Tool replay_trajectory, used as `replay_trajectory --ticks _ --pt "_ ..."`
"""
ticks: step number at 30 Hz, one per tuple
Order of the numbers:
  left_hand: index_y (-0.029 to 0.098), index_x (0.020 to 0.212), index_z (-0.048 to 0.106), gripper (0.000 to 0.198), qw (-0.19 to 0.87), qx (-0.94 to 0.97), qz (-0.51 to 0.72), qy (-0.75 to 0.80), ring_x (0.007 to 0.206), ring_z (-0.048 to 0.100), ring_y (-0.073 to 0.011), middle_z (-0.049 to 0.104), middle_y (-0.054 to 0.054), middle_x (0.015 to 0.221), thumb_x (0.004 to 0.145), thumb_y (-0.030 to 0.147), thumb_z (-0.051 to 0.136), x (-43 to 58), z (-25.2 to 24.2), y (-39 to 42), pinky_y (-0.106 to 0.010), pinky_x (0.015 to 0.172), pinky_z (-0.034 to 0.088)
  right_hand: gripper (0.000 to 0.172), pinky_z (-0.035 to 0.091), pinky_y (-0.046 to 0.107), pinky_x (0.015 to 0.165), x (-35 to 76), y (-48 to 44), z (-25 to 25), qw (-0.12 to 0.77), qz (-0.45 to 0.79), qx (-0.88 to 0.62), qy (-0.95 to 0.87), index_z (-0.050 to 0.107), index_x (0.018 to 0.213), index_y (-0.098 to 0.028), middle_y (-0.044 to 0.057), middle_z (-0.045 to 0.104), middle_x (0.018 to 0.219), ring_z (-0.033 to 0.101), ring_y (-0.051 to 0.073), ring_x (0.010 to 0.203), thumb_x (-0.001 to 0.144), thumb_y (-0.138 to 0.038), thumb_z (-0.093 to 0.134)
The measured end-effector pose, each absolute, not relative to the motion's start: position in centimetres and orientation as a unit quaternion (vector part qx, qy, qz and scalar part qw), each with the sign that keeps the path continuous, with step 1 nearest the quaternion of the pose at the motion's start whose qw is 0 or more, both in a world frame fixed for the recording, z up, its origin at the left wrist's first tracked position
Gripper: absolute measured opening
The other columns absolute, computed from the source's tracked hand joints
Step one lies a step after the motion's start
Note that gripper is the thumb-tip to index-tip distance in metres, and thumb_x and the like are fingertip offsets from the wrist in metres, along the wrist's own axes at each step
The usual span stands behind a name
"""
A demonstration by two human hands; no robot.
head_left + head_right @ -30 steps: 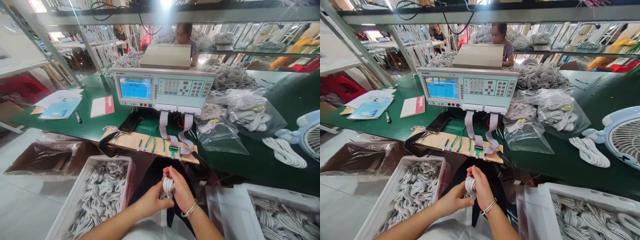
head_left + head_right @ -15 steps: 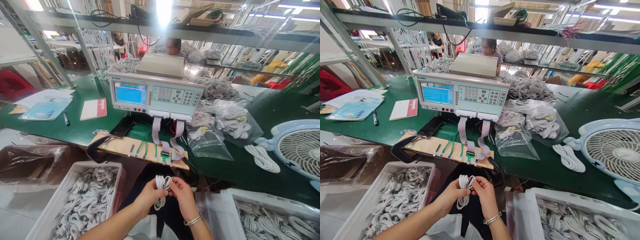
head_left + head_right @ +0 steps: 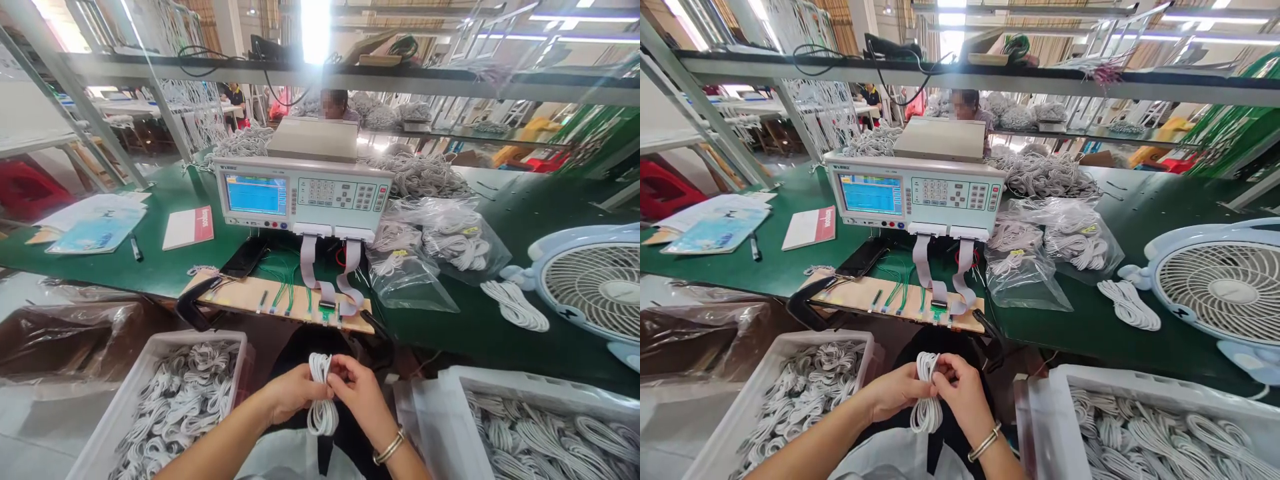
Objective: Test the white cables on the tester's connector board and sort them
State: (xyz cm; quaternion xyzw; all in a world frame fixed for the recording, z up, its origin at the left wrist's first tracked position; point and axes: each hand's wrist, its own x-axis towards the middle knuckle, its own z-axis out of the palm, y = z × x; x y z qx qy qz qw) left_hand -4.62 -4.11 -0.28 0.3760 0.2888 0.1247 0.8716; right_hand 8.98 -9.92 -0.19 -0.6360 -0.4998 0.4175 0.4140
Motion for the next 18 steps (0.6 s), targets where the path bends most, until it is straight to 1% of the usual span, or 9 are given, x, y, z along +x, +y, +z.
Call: replay_trajectory --ticks 2,5,7,9,11,13,15,18 --pt "0.012 0.088 0.060 0.033 0.863 0.404 0.128 0.274 0.069 0.050 -0.0108 0.059 -0.002 0.075 0.056 0.017 0.065 -4.6 -0.3 -4.0 -0.022 0.067 0.034 0.021 0.045 0.024 0.054 8.5 -9.9 -0.5 0.396 0.373 -0.660 -0.518 0.058 0.088 -0.017 0.004 0.060 0.077 0.056 0.017 0.067 0.070 -0.017 0.048" --pt "0.012 0.089 0.060 0.033 0.840 0.434 0.145 0.290 0.069 0.050 -0.0121 0.059 -0.001 0.071 0.056 0.014 0.062 -4.4 -0.7 -3.9 -0.023 0.070 0.035 0.019 0.042 0.028 0.062 7.7 -9.7 -1.1 0.359 0.254 -0.705 -0.557 0.057 0.084 -0.018 0.004 0.058 0.076 0.054 0.018 0.069 0.069 -0.015 0.046" --pt "0.012 0.089 0.060 0.033 0.837 0.431 0.163 0.295 0.071 0.050 -0.0130 0.058 0.000 0.069 0.056 0.012 0.059 -4.3 -1.1 -4.0 -0.025 0.073 0.035 0.018 0.040 0.029 0.063 7.5 -9.4 -1.8 0.345 0.217 -0.725 -0.555 0.055 0.082 -0.019 0.003 0.057 0.073 0.053 0.019 0.067 0.068 -0.015 0.045" --pt "0.012 0.089 0.060 0.034 0.845 0.413 0.178 0.290 0.071 0.051 -0.0131 0.058 0.000 0.070 0.056 0.010 0.057 -4.1 -1.6 -4.1 -0.026 0.075 0.035 0.015 0.039 0.027 0.059 7.5 -8.9 -2.5 0.361 0.254 -0.730 -0.521 0.054 0.078 -0.019 0.002 0.056 0.069 0.053 0.018 0.063 0.067 -0.014 0.045" --pt "0.011 0.087 0.061 0.035 0.857 0.384 0.176 0.294 0.068 0.050 -0.0127 0.058 0.000 0.068 0.053 0.007 0.056 -4.0 -2.1 -4.1 -0.025 0.071 0.036 0.013 0.039 0.024 0.052 7.8 -8.5 -3.0 0.387 0.308 -0.726 -0.477 0.052 0.072 -0.019 0.000 0.054 0.061 0.052 0.016 0.057 0.068 -0.014 0.040" --pt "0.010 0.085 0.061 0.036 0.870 0.349 0.171 0.304 0.066 0.050 -0.0125 0.058 -0.001 0.067 0.050 0.005 0.056 -3.9 -2.6 -4.1 -0.024 0.066 0.035 0.016 0.038 0.022 0.049 7.9 -8.2 -3.1 0.403 0.337 -0.718 -0.457 0.050 0.068 -0.018 -0.002 0.052 0.057 0.050 0.015 0.054 0.070 -0.014 0.035" --pt "0.011 0.085 0.061 0.036 0.875 0.325 0.179 0.311 0.065 0.050 -0.0125 0.058 -0.001 0.067 0.049 0.005 0.057 -3.8 -2.7 -3.9 -0.024 0.066 0.036 0.017 0.041 0.022 0.052 7.9 -8.2 -2.8 0.410 0.356 -0.694 -0.473 0.052 0.073 -0.018 -0.001 0.054 0.062 0.052 0.014 0.058 0.073 -0.015 0.035" --pt "0.011 0.084 0.061 0.034 0.873 0.321 0.199 0.309 0.065 0.051 -0.0126 0.059 -0.002 0.067 0.050 0.007 0.059 -3.8 -2.5 -3.4 -0.025 0.069 0.036 0.020 0.044 0.025 0.064 7.7 -8.4 -1.8 0.418 0.375 -0.659 -0.500 0.055 0.090 -0.018 0.003 0.060 0.079 0.056 0.017 0.071 0.075 -0.020 0.042"
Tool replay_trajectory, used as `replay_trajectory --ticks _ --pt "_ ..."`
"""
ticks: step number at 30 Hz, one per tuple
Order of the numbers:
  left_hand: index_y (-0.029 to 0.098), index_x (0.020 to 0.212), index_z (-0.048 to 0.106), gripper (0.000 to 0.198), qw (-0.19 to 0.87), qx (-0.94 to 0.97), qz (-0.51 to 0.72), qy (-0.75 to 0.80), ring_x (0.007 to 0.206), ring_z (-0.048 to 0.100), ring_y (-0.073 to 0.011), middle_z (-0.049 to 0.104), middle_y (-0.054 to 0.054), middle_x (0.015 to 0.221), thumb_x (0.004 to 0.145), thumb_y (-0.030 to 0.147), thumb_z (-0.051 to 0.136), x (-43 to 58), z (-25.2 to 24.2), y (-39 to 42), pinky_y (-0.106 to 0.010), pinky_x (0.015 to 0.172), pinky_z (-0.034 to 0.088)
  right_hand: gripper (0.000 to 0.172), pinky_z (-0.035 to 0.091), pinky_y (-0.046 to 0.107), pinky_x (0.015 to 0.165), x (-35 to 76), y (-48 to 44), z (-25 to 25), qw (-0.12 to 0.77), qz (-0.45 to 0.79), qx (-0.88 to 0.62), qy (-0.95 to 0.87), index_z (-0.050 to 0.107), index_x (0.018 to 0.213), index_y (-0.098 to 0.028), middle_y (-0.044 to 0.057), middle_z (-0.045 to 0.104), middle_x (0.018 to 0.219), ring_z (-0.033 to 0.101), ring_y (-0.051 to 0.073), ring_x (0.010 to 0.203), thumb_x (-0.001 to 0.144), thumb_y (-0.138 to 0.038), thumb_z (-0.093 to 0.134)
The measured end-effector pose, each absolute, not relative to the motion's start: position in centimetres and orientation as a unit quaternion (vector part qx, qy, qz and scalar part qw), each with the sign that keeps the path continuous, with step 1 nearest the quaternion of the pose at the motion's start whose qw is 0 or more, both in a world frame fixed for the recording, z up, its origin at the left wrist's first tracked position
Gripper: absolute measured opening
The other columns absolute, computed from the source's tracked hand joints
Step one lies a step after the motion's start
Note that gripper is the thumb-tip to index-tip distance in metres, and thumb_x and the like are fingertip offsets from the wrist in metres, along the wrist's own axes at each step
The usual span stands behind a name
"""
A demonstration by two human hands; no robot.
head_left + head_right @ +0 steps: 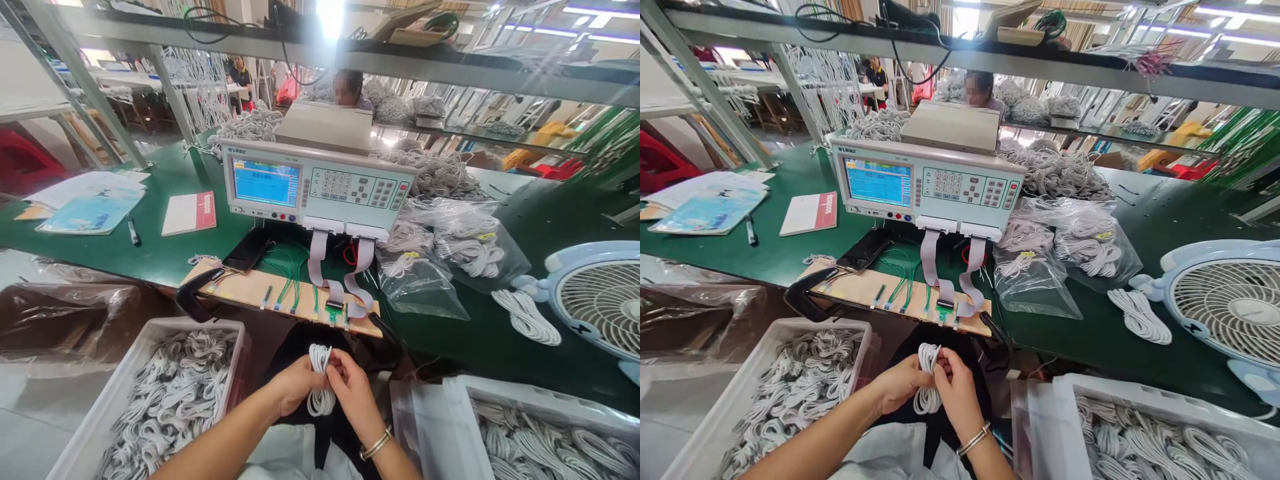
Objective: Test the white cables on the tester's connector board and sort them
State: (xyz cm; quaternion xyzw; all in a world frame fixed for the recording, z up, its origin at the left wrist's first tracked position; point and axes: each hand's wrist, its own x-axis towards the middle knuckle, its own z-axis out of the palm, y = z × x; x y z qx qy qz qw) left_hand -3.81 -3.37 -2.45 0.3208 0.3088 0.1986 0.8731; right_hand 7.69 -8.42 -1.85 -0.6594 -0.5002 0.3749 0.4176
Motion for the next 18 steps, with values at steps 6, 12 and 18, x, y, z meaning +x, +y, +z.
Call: replay_trajectory --ticks 6,12,18 --pt "0.012 0.086 0.060 0.037 0.854 0.375 0.193 0.306 0.067 0.049 -0.0115 0.058 0.000 0.069 0.050 0.004 0.056 -3.9 -2.4 -3.5 -0.023 0.068 0.034 0.013 0.041 0.024 0.056 7.9 -8.1 -2.3 0.361 0.328 -0.700 -0.522 0.057 0.076 -0.019 0.001 0.058 0.067 0.053 0.017 0.062 0.068 -0.016 0.048" --pt "0.011 0.081 0.059 0.037 0.871 0.320 0.190 0.320 0.061 0.048 -0.0115 0.055 0.000 0.064 0.046 0.001 0.053 -3.1 -3.1 -4.3 -0.023 0.061 0.034 0.010 0.036 0.021 0.048 8.2 -7.9 -3.2 0.394 0.352 -0.703 -0.475 0.050 0.063 -0.017 -0.003 0.049 0.056 0.048 0.013 0.053 0.070 -0.017 0.042" --pt "0.010 0.075 0.060 0.033 0.876 0.274 0.238 0.318 0.059 0.050 -0.0120 0.057 -0.001 0.062 0.044 0.000 0.053 -2.6 -2.5 -4.5 -0.024 0.062 0.036 0.017 0.039 0.023 0.056 7.9 -8.7 -1.7 0.389 0.312 -0.702 -0.509 0.055 0.086 -0.018 0.000 0.058 0.068 0.054 0.015 0.060 0.073 -0.018 0.044"
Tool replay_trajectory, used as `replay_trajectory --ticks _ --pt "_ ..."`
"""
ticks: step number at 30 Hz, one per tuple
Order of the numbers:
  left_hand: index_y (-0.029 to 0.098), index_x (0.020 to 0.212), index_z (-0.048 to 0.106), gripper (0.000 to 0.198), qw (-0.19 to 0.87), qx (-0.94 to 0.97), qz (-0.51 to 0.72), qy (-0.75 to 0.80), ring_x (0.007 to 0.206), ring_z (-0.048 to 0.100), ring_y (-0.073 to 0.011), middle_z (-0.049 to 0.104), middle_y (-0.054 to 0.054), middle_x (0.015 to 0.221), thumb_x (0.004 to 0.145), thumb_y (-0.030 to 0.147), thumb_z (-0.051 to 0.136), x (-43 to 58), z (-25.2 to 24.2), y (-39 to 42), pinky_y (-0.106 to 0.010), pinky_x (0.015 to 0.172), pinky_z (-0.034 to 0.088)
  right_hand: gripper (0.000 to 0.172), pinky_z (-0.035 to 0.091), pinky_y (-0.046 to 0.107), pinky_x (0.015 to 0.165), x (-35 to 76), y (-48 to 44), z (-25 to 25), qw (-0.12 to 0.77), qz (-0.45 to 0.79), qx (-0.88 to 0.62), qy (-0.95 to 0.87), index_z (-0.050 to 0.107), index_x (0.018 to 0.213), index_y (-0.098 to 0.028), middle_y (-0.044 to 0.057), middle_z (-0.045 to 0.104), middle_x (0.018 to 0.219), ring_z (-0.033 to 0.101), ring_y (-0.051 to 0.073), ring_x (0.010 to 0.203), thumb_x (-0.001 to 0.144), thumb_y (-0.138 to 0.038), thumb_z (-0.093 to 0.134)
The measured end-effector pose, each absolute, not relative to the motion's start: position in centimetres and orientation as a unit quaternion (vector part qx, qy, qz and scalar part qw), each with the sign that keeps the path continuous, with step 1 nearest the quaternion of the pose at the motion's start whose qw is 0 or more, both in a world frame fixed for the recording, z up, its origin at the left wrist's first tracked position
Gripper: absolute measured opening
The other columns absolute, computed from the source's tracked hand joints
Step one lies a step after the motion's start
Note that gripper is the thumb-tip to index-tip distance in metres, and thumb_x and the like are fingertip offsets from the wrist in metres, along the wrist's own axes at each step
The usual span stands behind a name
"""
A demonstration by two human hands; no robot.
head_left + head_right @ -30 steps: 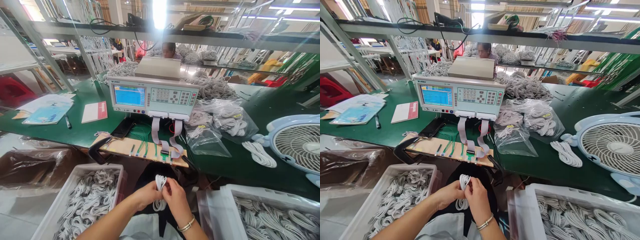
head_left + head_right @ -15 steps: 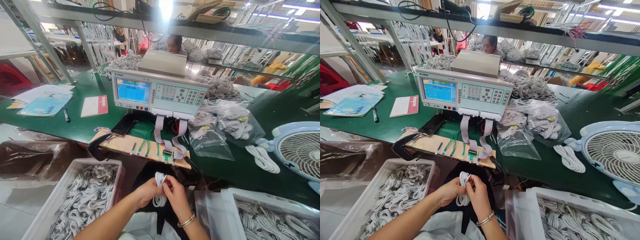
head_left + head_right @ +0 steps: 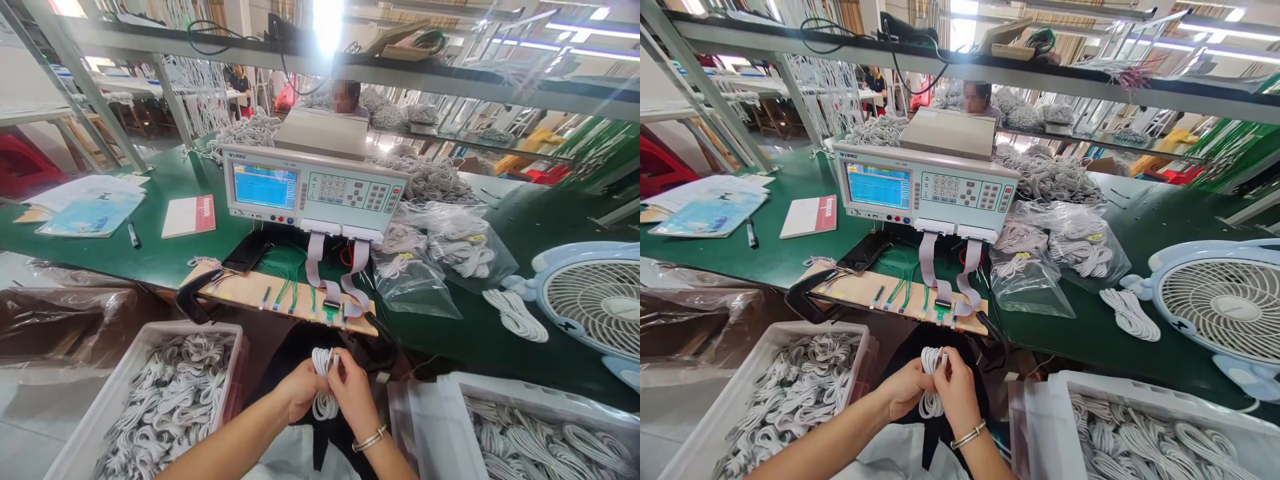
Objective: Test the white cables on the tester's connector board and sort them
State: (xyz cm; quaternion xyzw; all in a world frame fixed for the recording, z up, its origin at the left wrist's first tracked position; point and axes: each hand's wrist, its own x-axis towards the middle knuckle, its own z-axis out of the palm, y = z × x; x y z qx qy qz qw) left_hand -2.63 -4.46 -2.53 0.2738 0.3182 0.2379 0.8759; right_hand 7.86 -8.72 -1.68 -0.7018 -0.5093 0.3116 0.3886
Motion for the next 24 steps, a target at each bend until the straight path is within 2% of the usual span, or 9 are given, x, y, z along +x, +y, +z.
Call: replay_trajectory --ticks 3,8,11,14,16,18,21,22,24 --pt "0.011 0.080 0.060 0.037 0.868 0.300 0.239 0.316 0.062 0.050 -0.0118 0.058 -0.002 0.066 0.046 0.000 0.053 -2.9 -2.5 -4.5 -0.024 0.065 0.037 0.020 0.041 0.023 0.059 7.9 -8.7 -1.2 0.397 0.342 -0.682 -0.510 0.057 0.088 -0.018 0.002 0.062 0.073 0.056 0.016 0.063 0.072 -0.019 0.045" --pt "0.012 0.088 0.058 0.041 0.834 0.346 0.269 0.337 0.068 0.050 -0.0123 0.059 -0.001 0.073 0.049 0.002 0.057 -2.8 -2.3 -4.9 -0.023 0.067 0.036 0.008 0.039 0.023 0.053 8.4 -8.2 -2.1 0.436 0.344 -0.694 -0.458 0.059 0.069 -0.017 -0.002 0.056 0.057 0.051 0.014 0.054 0.063 -0.017 0.053" --pt "0.015 0.092 0.056 0.043 0.838 0.293 0.329 0.323 0.074 0.051 -0.0137 0.059 -0.003 0.082 0.051 0.005 0.063 -2.7 -1.5 -5.0 -0.023 0.069 0.037 0.009 0.039 0.022 0.046 8.9 -7.8 -2.5 0.484 0.369 -0.692 -0.388 0.054 0.068 -0.016 -0.002 0.052 0.054 0.050 0.014 0.050 0.066 -0.025 0.053" --pt "0.014 0.085 0.058 0.023 0.864 0.271 0.333 0.261 0.079 0.051 -0.0150 0.058 -0.005 0.084 0.065 0.024 0.061 -3.0 -0.8 -4.5 -0.026 0.074 0.037 0.016 0.038 0.021 0.042 9.5 -7.6 -2.0 0.498 0.393 -0.677 -0.373 0.052 0.070 -0.016 -0.002 0.051 0.053 0.049 0.013 0.047 0.069 -0.032 0.051" --pt "0.011 0.073 0.059 0.027 0.872 0.269 0.317 0.260 0.077 0.051 -0.0151 0.057 -0.007 0.080 0.072 0.037 0.052 -3.3 -0.7 -3.9 -0.028 0.076 0.038 0.017 0.039 0.021 0.043 9.8 -7.5 -1.4 0.504 0.413 -0.663 -0.369 0.052 0.069 -0.016 -0.002 0.052 0.053 0.049 0.013 0.047 0.068 -0.032 0.054" --pt "0.012 0.074 0.059 0.028 0.865 0.276 0.301 0.292 0.074 0.052 -0.0144 0.057 -0.006 0.079 0.070 0.039 0.055 -3.4 -0.8 -3.3 -0.029 0.073 0.040 0.017 0.041 0.022 0.046 10.1 -7.4 -0.9 0.505 0.439 -0.643 -0.373 0.054 0.070 -0.016 -0.001 0.055 0.056 0.052 0.014 0.050 0.067 -0.032 0.058" --pt "0.015 0.088 0.056 0.034 0.841 0.324 0.281 0.330 0.070 0.052 -0.0133 0.057 -0.005 0.080 0.062 0.034 0.065 -3.0 -1.0 -2.8 -0.026 0.065 0.042 0.024 0.044 0.026 0.053 10.6 -7.4 -0.7 0.490 0.437 -0.639 -0.400 0.054 0.085 -0.016 0.001 0.061 0.062 0.057 0.017 0.058 0.065 -0.027 0.060" --pt "0.015 0.088 0.056 0.035 0.833 0.339 0.277 0.338 0.068 0.052 -0.0130 0.057 -0.005 0.079 0.060 0.034 0.066 -2.9 -1.1 -2.7 -0.026 0.062 0.042 0.026 0.044 0.027 0.054 10.7 -7.5 -0.8 0.477 0.417 -0.653 -0.415 0.054 0.088 -0.016 0.002 0.062 0.063 0.058 0.018 0.059 0.065 -0.025 0.060" --pt "0.013 0.080 0.056 0.032 0.817 0.360 0.273 0.358 0.062 0.052 -0.0120 0.056 -0.003 0.071 0.058 0.035 0.067 -2.5 -1.3 -2.6 -0.025 0.058 0.042 0.018 0.043 0.026 0.052 10.9 -7.6 -0.9 0.438 0.371 -0.688 -0.444 0.056 0.082 -0.017 0.002 0.063 0.060 0.058 0.018 0.056 0.066 -0.026 0.058"
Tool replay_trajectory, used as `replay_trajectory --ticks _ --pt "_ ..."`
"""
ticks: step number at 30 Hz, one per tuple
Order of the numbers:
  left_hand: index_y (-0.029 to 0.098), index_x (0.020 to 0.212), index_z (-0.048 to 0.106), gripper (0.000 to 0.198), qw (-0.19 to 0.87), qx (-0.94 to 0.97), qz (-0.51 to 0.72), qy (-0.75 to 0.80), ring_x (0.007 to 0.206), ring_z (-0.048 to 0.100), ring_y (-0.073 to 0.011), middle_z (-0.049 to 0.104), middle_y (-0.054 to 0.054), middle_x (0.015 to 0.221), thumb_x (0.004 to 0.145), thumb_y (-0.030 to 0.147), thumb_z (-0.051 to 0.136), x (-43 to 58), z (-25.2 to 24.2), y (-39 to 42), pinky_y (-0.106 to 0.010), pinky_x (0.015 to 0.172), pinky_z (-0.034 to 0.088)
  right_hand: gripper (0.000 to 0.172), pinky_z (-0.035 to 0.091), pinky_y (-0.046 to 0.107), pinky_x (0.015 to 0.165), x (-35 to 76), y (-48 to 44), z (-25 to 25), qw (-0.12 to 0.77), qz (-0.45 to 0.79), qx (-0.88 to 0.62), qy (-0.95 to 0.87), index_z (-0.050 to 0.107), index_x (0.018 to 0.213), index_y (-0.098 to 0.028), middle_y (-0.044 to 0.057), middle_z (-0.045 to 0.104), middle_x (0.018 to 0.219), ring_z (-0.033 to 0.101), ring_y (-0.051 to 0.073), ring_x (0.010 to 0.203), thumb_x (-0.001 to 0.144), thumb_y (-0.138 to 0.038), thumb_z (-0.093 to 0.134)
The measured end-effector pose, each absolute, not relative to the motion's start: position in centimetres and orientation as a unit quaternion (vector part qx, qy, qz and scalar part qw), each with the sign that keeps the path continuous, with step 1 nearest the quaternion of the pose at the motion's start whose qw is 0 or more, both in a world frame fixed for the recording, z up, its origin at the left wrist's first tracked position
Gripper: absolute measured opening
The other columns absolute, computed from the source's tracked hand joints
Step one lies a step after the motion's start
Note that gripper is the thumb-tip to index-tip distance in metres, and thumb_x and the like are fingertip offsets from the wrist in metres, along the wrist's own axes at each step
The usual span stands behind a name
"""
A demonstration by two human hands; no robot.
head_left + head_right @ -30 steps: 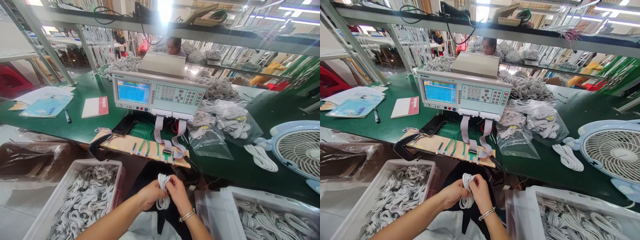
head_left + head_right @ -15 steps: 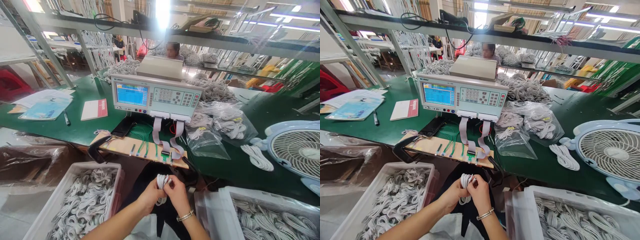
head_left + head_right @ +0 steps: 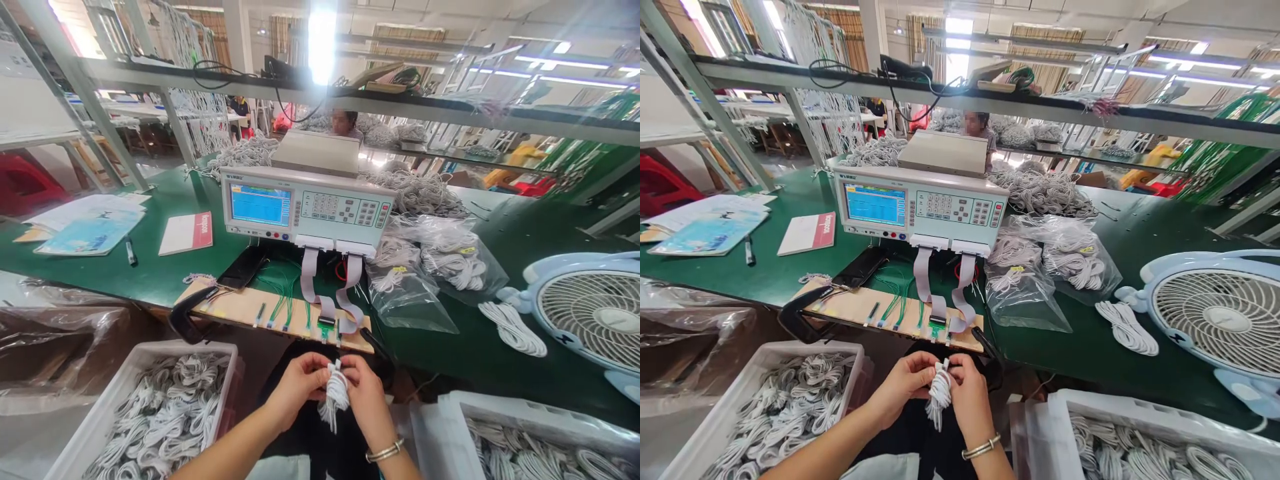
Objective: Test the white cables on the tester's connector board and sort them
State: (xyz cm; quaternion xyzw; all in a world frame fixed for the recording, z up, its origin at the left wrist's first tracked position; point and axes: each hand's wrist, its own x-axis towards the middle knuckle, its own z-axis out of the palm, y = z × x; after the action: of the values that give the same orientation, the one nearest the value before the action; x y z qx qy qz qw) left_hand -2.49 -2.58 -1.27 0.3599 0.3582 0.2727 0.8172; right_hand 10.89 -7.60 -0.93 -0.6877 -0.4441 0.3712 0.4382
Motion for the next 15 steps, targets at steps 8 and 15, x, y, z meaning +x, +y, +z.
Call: replay_trajectory --ticks 8,15 --pt "0.012 0.083 0.056 0.033 0.803 0.349 0.284 0.390 0.061 0.052 -0.0093 0.057 -0.003 0.070 0.064 0.039 0.061 -2.0 -1.0 -2.3 -0.020 0.057 0.041 0.034 0.047 0.029 0.063 10.8 -7.4 -0.8 0.500 0.452 -0.628 -0.390 0.062 0.091 -0.014 0.008 0.067 0.077 0.060 0.022 0.072 0.071 -0.042 0.056" --pt "0.012 0.070 0.051 0.030 0.790 0.408 0.244 0.388 0.050 0.049 -0.0082 0.056 -0.002 0.060 0.063 0.039 0.061 -2.4 -0.8 -0.8 -0.021 0.049 0.042 0.034 0.043 0.026 0.053 11.1 -6.5 -1.0 0.541 0.492 -0.604 -0.316 0.064 0.090 -0.014 0.007 0.066 0.073 0.057 0.018 0.060 0.067 -0.038 0.063"
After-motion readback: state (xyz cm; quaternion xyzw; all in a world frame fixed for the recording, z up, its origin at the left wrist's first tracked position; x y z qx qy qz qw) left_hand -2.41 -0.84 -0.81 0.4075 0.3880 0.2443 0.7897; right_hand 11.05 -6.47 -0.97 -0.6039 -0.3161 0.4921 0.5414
